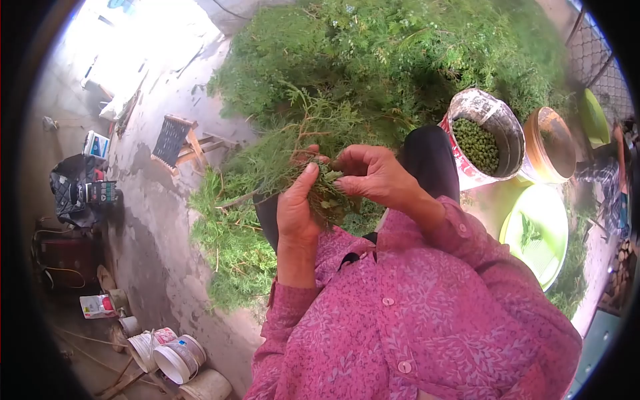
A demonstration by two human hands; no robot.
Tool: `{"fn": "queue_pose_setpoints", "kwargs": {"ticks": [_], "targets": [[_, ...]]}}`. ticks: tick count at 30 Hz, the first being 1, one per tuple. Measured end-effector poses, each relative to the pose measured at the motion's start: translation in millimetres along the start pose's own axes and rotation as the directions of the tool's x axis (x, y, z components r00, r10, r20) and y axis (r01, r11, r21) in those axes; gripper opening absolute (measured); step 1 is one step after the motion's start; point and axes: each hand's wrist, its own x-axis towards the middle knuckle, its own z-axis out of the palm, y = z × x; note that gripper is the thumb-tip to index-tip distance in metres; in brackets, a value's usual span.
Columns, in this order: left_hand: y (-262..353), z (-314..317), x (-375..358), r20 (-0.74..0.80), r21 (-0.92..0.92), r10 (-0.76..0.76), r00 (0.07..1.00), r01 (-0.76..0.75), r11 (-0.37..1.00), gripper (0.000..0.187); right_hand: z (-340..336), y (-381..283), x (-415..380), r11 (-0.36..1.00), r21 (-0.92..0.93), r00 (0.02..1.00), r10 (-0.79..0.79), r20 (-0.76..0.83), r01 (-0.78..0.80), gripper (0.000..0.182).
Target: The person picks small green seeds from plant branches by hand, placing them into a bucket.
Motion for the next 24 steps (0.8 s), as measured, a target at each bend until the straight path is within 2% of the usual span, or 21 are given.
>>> {"fn": "queue_pose_setpoints", "kwargs": {"ticks": [2,4,7,10,11,13,16,18,20,23,24], "targets": [[-0.8,2.7,-1.0,-0.025,0.029,0.015,1.0,-0.014,0.999,0.029,0.9,-1.3,-0.6,1.0,0.022,1.0,0.011,0.002,-0.011,0.019],[-1.6,6.0,-3.4,-0.046,0.06,0.03,0.999,-0.027,0.998,0.029,1.4,-9.9,-2.7,0.987,0.139,0.997,0.079,-0.015,-0.077,0.019],[0.4,7.4,-6.8,-0.029,0.096,0.011,1.0,-0.008,0.995,0.029,-0.8,-10.5,-1.4,0.98,0.141,0.99,0.142,-0.022,-0.138,0.021],[0.3,1.8,-4.2,-0.044,0.151,0.065,0.997,-0.058,0.987,0.031,3.4,-4.2,-2.8,0.974,0.161,0.986,0.165,-0.016,-0.161,0.023],[-1.0,-0.1,-2.7,-0.076,0.147,0.083,0.994,-0.071,0.987,0.032,5.9,-2.4,-3.5,0.974,0.161,0.986,0.165,-0.018,-0.161,0.023],[-4.3,-1.5,-3.2,-0.109,0.145,0.095,0.989,-0.078,0.986,0.033,11.1,0.8,-5.8,0.984,0.164,0.997,0.071,-0.027,-0.065,0.025],[-9.2,-8.3,-0.6,-0.13,0.121,0.079,0.988,-0.064,0.991,0.033,12.5,0.5,-4.9,0.983,0.173,0.996,0.067,-0.05,-0.058,0.026],[-16.0,-24.9,3.4,-0.157,0.171,0.05,0.986,-0.022,0.985,0.022,8.2,7.2,-3.1,0.98,0.178,0.993,0.1,-0.07,-0.086,0.027],[-16.7,-26.4,3.5,-0.144,0.166,0.034,0.989,-0.009,0.986,0.021,6.5,8.5,-2.0,0.977,0.182,0.987,0.131,-0.092,-0.112,0.028],[-14.5,-17.1,1.5,-0.15,0.12,-0.004,0.989,0.023,0.993,0.023,9.6,8.3,-4.3,0.956,0.264,0.985,0.15,-0.08,-0.124,0.031],[-12.9,-12.9,1.2,-0.169,0.08,-0.023,0.985,0.037,0.996,0.03,10.4,9.6,-4.4,0.956,0.283,0.994,0.099,-0.056,-0.079,0.033]]}}
